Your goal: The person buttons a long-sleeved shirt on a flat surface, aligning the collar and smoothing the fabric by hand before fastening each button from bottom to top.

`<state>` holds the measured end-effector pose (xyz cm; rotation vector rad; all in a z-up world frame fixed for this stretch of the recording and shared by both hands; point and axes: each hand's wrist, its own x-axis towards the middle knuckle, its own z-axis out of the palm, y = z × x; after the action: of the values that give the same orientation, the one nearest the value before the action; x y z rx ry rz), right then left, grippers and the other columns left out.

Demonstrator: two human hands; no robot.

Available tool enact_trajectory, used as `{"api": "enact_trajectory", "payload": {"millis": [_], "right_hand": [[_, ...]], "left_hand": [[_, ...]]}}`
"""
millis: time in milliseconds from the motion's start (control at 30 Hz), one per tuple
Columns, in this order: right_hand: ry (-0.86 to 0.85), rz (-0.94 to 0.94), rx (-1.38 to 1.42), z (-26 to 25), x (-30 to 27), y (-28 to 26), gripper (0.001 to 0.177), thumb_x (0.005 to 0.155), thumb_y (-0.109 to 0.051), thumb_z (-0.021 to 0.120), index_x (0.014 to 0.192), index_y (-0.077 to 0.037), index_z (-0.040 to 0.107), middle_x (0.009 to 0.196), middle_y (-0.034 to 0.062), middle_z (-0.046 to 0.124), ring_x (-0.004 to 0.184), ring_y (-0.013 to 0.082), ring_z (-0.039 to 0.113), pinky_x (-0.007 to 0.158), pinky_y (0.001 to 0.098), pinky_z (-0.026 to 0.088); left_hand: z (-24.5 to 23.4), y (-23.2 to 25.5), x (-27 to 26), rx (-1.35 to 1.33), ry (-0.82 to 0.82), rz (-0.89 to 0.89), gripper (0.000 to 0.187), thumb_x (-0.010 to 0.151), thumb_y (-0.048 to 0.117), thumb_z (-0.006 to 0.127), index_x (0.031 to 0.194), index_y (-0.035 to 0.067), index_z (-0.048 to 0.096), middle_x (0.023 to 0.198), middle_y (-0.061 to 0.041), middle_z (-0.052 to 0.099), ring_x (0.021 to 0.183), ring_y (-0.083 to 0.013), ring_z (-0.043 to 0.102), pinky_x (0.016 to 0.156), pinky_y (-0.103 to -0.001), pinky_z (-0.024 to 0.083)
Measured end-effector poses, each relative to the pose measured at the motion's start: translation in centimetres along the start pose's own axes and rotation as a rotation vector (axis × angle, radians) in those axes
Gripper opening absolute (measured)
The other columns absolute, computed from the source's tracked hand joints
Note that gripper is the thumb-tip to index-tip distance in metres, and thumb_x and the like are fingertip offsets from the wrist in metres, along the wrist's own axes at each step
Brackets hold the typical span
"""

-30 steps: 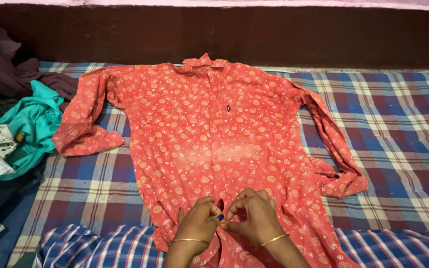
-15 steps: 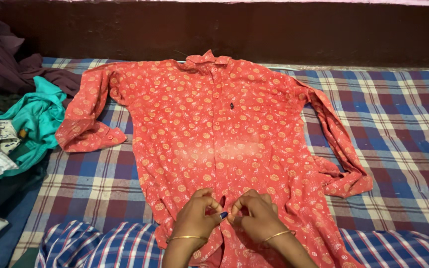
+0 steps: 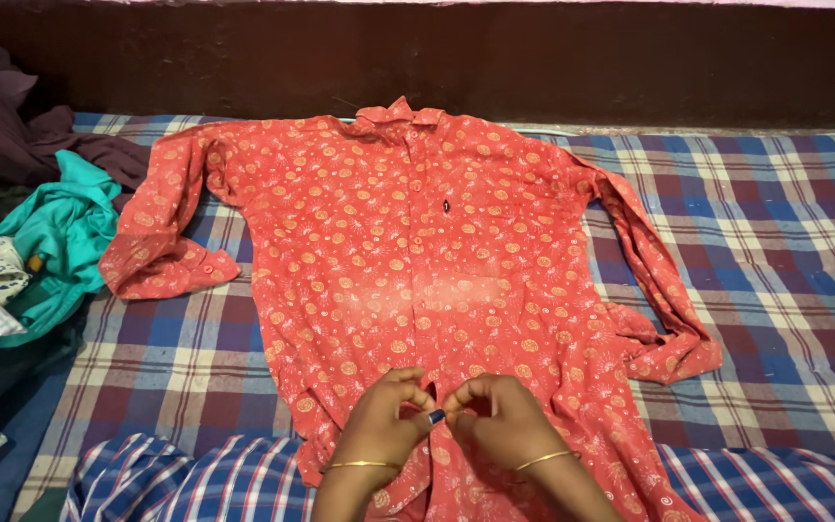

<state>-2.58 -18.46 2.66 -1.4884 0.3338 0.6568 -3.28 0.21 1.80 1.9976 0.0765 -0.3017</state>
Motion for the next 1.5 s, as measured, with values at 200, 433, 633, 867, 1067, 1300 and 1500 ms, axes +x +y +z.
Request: {"api": "enact_trajectory", "payload": {"millis": [200,433,633,867,1067,1300,1500], "right_hand": [[-0.153,-0.35,-0.344,-2.2,2.2,0.5,0.026,0.082,0.005,0.06,0.095,-0.005,0.081,0.086,-0.0029,0.079,0.084,0.0103,0.07,0.078,0.0284,0.055],[0.486,-0.615,-1.192,-2.9,-0.4,-1.8,0.02,0.07,-0.006,0.073,0.087,-0.017,0.074,0.109,0.005,0.066,0.106,0.0314,0.059,0.09,0.0486,0.042],[0.356,-0.283,-1.448,-3.7,0.3,-0.8,0.01,0.087,-0.018,0.065,0.095,-0.022,0.069,0.119,0.002,0.06,0.112,0.0275,0.06,0.094,0.0452,0.05],[0.655,0.059,-1.252,-5.4,-0.3,-1.8,0.031,0.091,-0.016,0.061,0.12,-0.027,0.056,0.128,0.0119,0.052,0.116,0.0417,0.055,0.091,0.0539,0.051],[0.559,0.016,-1.122,-12.0,2.2,1.0,0.021,0.098,-0.029,0.059,0.117,-0.023,0.064,0.098,0.0191,0.076,0.091,0.0399,0.074,0.081,0.05,0.058],[0.051,0.249,-1.457,-22.2,-0.2,-1.1,0.028,0.076,-0.039,0.08,0.097,-0.019,0.08,0.095,0.0092,0.081,0.091,0.0273,0.079,0.085,0.0394,0.061],[0.061,0.012,-1.598,-16.3,-1.4,-3.0,0.033,0.084,-0.042,0.071,0.112,-0.027,0.074,0.108,0.0059,0.071,0.105,0.0281,0.069,0.092,0.0413,0.056]], "left_hand": [[-0.3,-0.3,0.1,-0.16,-0.044,-0.027,0.012,0.077,0.009,0.076,0.088,0.002,0.074,0.139,-0.007,0.061,0.098,-0.0227,0.073,0.078,-0.036,0.058],[-0.5,-0.9,-0.4,0.494,0.051,0.173,0.046,0.072,0.024,0.086,0.112,0.012,0.066,0.126,-0.005,0.063,0.121,-0.0287,0.06,0.098,-0.052,0.039],[0.1,-2.6,0.2,0.609,-0.041,0.074,0.03,0.072,0.005,0.075,0.1,0.016,0.074,0.146,-0.004,0.054,0.132,-0.0278,0.052,0.103,-0.043,0.044],[-1.2,-2.0,-0.4,0.464,-0.06,-0.051,0.025,0.078,0.004,0.068,0.1,0.015,0.072,0.111,-0.012,0.074,0.11,-0.0309,0.067,0.093,-0.041,0.052],[-1.8,-1.6,-0.4,0.442,-0.154,-0.016,0.012,0.085,0.008,0.067,0.091,0.014,0.076,0.095,-0.018,0.074,0.095,-0.0364,0.07,0.084,-0.043,0.055],[-4.5,1.9,-2.3,0.476,-0.396,-0.259,0.036,0.074,0.035,0.081,0.079,0.0,0.072,0.079,-0.02,0.072,0.08,-0.0306,0.075,0.073,-0.04,0.057],[-2.8,3.3,-1.0,0.422,-0.138,-0.06,0.039,0.075,0.043,0.085,0.094,0.011,0.074,0.088,-0.014,0.075,0.086,-0.0289,0.072,0.078,-0.04,0.055]]}}
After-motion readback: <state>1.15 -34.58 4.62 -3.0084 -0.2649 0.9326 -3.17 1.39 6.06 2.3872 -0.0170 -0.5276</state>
